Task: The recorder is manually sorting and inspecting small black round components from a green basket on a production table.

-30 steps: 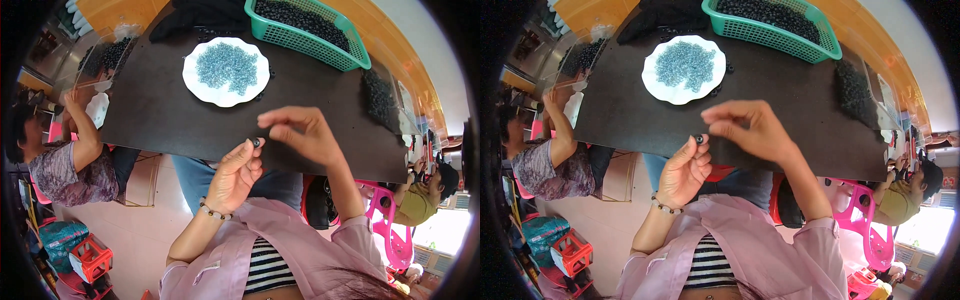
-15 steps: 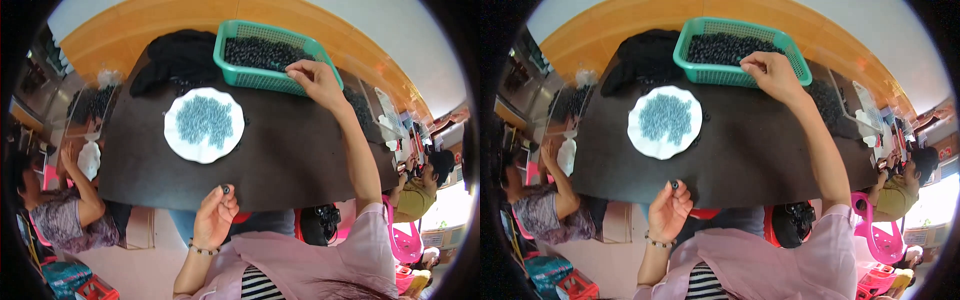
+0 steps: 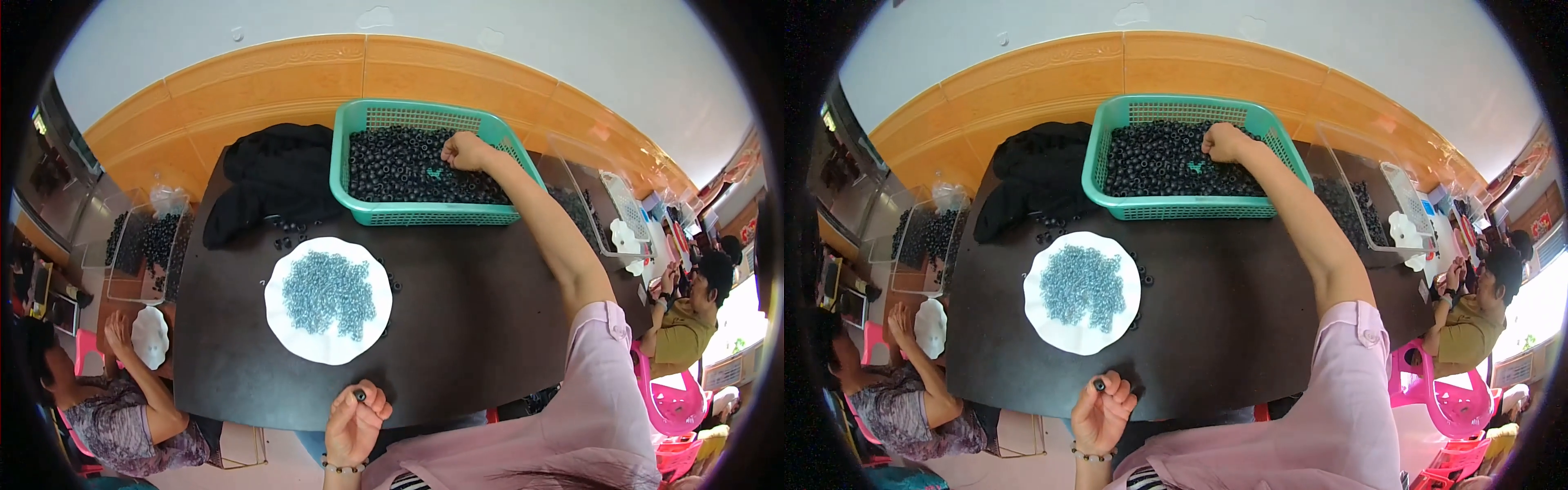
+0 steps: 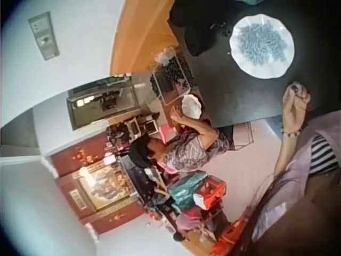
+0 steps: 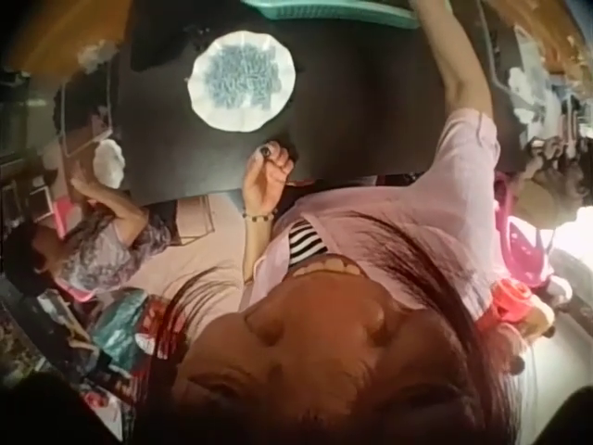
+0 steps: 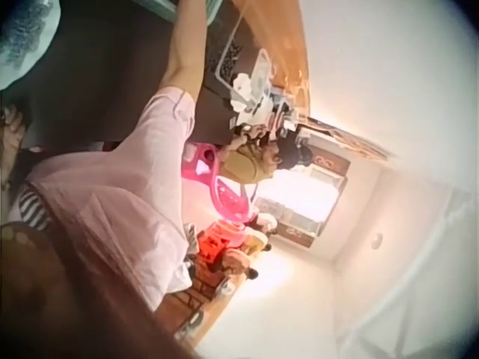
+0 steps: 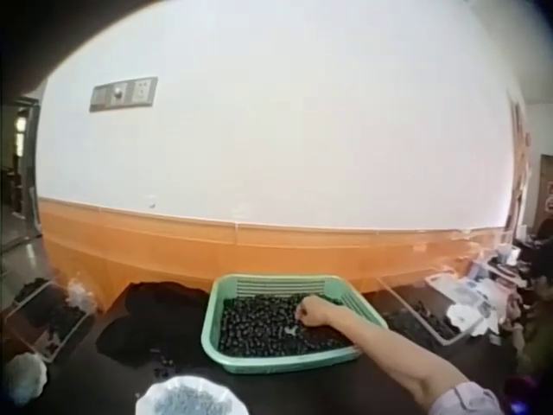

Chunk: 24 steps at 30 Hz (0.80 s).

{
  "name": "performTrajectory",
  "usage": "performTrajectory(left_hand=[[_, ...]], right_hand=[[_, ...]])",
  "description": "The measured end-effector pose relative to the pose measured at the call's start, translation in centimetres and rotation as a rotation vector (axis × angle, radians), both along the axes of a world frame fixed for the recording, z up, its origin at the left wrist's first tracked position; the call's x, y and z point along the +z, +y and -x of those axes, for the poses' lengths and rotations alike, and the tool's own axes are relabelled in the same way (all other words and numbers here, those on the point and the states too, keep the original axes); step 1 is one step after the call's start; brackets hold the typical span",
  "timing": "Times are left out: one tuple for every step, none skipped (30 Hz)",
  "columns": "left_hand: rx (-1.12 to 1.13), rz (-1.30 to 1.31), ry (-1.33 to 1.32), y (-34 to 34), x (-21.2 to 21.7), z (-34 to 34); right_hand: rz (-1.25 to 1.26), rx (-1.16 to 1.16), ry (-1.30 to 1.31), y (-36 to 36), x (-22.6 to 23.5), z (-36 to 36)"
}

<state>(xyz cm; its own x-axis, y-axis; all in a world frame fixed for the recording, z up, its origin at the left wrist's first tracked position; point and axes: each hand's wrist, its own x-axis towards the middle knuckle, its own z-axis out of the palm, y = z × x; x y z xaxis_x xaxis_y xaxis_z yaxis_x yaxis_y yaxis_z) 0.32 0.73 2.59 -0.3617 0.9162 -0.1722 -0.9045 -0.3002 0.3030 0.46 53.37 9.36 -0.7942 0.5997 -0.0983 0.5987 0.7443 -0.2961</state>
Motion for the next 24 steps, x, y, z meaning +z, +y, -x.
performTrajectory(left_hand=[[0.005, -0.018, 0.0, 0.1, -0.1, -0.1], [0.002, -0.014, 0.02, 0.1, -0.1, -0.1], [-0.009, -0.013, 0.014, 0.3, -0.1, -0.1], [-0.005, -0.006, 0.019, 0.3, 0.0, -0.1], [-0.002, 0.001, 0.023, 0.2, 0.0, 0.0], [-0.004, 0.007, 0.02, 0.2, -0.1, 0.0], [-0.001, 0.007, 0.036, 0.2, -0.1, 0.0], [0.003, 0.008, 0.052, 0.3, -0.1, 0.0], [0.0, 0.011, 0.048, 0.3, 0.1, -0.1], [0.008, 0.021, 0.049, 0.4, 0.3, -0.1], [0.016, 0.031, 0.05, 0.5, 0.4, -0.1], [0.014, 0.034, 0.047, 0.5, 0.5, -0.1], [0.015, 0.034, 0.039, 0.6, 0.5, -0.2], [0.016, 0.033, 0.032, 0.6, 0.4, -0.3], [0.01, 0.032, 0.028, 0.7, 0.4, -0.3], [0.011, 0.041, 0.032, 0.6, 0.4, -0.3], [0.011, 0.05, 0.036, 0.6, 0.3, -0.3], [0.008, 0.049, 0.033, 0.7, 0.3, -0.3], [0.007, 0.045, 0.033, 0.6, 0.3, -0.2], [0.011, 0.045, 0.035, 0.5, 0.3, -0.2], [0.018, 0.051, 0.037, 0.4, 0.3, -0.1], [0.014, 0.051, 0.038, 0.4, 0.3, -0.1], [0.011, 0.051, 0.04, 0.3, 0.3, -0.1], [0.011, 0.052, 0.04, 0.2, 0.3, -0.1]], right_hand=[[-0.027, 0.05, 0.007, 0.2, 0.1, -0.2], [-0.026, 0.04, 0.001, 0.8, -0.2, -0.6], [-0.034, 0.05, 0.015, 1.4, -0.5, -0.9], [-0.039, 0.068, 0.032, 1.1, -0.4, -0.7], [-0.033, 0.065, 0.029, 0.9, -0.4, -0.7], [-0.187, 0.052, -0.064, 0.5, -0.3, -0.7], [-0.344, 0.038, -0.159, 0.1, -0.1, -0.8], [-0.34, 0.036, -0.164, 0.0, -0.4, -0.8], [-0.435, -0.022, -0.2, 0.0, -0.7, -0.8], [-0.529, -0.082, -0.237, 0.0, -0.9, -0.9], [-0.526, -0.083, -0.242, 0.0, -0.9, -1.1], [-0.502, -0.147, -0.234, 0.0, -0.8, -1.3], [-0.479, -0.214, -0.228, 0.1, -0.7, -1.8], [-0.479, -0.219, -0.233, 1.0, -1.0, -2.1], [-0.376, -0.174, -0.218, 2.3, -1.4, -2.3], [-0.272, -0.124, -0.2, 2.6, -1.4, -2.3], [-0.272, -0.126, -0.203, 2.8, -1.4, -2.5], [-0.084, -0.034, -0.089, 3.0, -1.3, -2.9], [0.107, 0.062, 0.027, 2.7, -0.9, -2.9], [0.112, 0.068, 0.028, 1.4, 0.2, -2.5], [0.416, 0.05, 0.066, -0.7, 2.0, -1.8], [0.713, 0.02, 0.101, -1.9, 3.2, -1.8], [0.713, 0.017, 0.101, -1.8, 3.4, -1.9], [0.675, -0.029, 0.092, -1.5, 3.6, -1.8]])
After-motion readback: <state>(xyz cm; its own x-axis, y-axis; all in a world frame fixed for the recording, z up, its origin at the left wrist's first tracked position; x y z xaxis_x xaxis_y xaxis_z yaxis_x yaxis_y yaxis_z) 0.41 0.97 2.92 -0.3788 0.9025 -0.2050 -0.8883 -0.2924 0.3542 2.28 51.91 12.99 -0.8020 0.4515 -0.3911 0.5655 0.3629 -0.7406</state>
